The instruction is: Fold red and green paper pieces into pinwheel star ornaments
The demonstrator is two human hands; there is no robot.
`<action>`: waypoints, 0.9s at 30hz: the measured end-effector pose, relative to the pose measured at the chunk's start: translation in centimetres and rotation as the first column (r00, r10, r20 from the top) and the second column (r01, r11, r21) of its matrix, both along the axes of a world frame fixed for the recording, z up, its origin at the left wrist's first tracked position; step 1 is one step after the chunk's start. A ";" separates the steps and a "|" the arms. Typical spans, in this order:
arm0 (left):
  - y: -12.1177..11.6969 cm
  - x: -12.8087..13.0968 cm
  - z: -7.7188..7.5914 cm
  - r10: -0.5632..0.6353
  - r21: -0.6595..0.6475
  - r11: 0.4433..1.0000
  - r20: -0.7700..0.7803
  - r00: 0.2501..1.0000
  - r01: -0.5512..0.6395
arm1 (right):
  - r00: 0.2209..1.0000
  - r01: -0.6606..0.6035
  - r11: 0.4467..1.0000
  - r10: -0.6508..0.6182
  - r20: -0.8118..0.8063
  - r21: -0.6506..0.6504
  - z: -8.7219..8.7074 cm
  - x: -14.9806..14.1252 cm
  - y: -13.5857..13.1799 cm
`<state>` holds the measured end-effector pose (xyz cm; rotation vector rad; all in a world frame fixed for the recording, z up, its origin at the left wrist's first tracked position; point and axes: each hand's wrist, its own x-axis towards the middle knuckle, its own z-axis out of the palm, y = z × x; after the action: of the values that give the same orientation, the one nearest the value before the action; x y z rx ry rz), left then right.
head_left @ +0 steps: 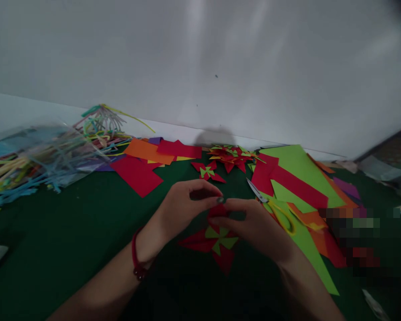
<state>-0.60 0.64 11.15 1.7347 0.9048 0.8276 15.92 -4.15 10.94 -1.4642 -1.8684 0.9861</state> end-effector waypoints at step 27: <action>-0.1 0.3 0.1 0.108 0.220 0.970 0.000 0.994 -0.105 | 0.991 0.067 0.955 -0.098 0.095 0.288 0.0 0.1 0.4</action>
<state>-0.30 0.50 11.26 1.8958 0.9499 1.0215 16.00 -3.77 10.95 -1.4311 -1.9149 0.5789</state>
